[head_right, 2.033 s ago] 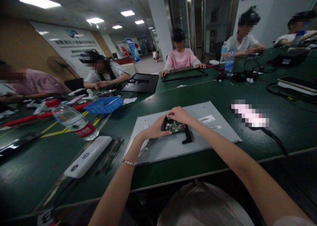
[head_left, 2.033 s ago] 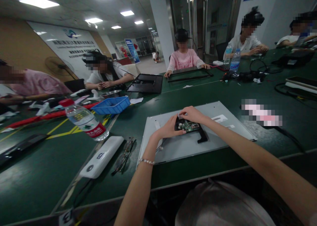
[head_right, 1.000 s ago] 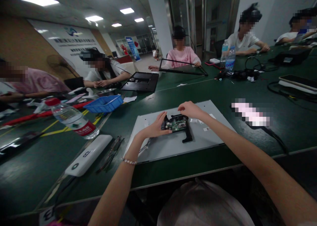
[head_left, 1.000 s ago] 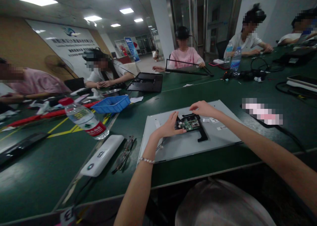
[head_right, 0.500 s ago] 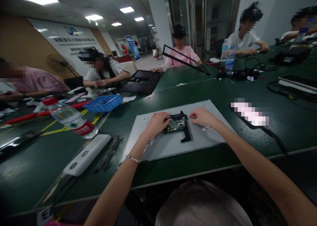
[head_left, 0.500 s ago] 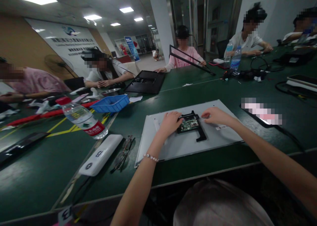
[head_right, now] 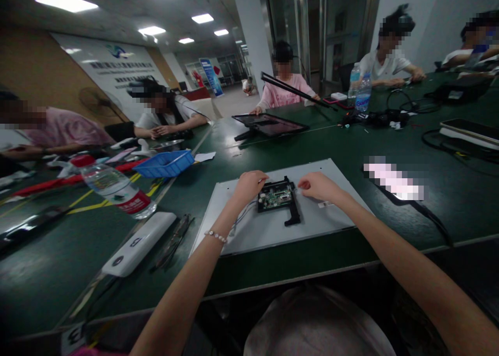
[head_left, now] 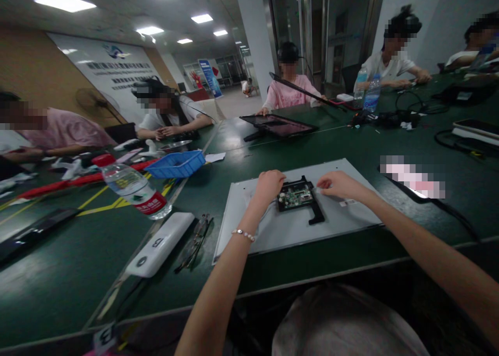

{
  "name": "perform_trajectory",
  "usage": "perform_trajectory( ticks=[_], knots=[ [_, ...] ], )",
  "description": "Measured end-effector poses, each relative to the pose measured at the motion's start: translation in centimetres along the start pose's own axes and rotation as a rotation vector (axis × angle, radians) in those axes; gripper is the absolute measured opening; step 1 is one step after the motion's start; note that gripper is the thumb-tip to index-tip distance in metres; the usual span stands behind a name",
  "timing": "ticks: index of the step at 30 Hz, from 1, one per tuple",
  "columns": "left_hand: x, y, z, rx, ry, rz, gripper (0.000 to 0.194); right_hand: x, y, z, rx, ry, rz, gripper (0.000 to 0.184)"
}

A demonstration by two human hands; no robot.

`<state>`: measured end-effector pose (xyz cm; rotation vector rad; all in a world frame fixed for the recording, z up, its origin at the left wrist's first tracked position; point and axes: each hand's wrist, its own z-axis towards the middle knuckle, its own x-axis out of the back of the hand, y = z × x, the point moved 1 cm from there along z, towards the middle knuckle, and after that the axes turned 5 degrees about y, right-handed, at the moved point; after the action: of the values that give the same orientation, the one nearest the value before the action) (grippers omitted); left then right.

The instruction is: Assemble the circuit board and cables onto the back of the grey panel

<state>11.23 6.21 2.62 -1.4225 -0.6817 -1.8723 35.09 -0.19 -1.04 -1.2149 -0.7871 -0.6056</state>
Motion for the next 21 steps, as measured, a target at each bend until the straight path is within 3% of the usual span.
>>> perform_trajectory(
  ticks=[14,21],
  knots=[
    [-0.4,-0.4,-0.5,0.075,-0.036,-0.018,0.031,0.3,-0.2,-0.2,0.004,0.043,0.039,0.011],
    [1.9,0.9,-1.3,0.056,0.071,-0.075,0.034,0.5,-0.6,-0.2,-0.057,0.069,0.111,0.012]
  ],
)
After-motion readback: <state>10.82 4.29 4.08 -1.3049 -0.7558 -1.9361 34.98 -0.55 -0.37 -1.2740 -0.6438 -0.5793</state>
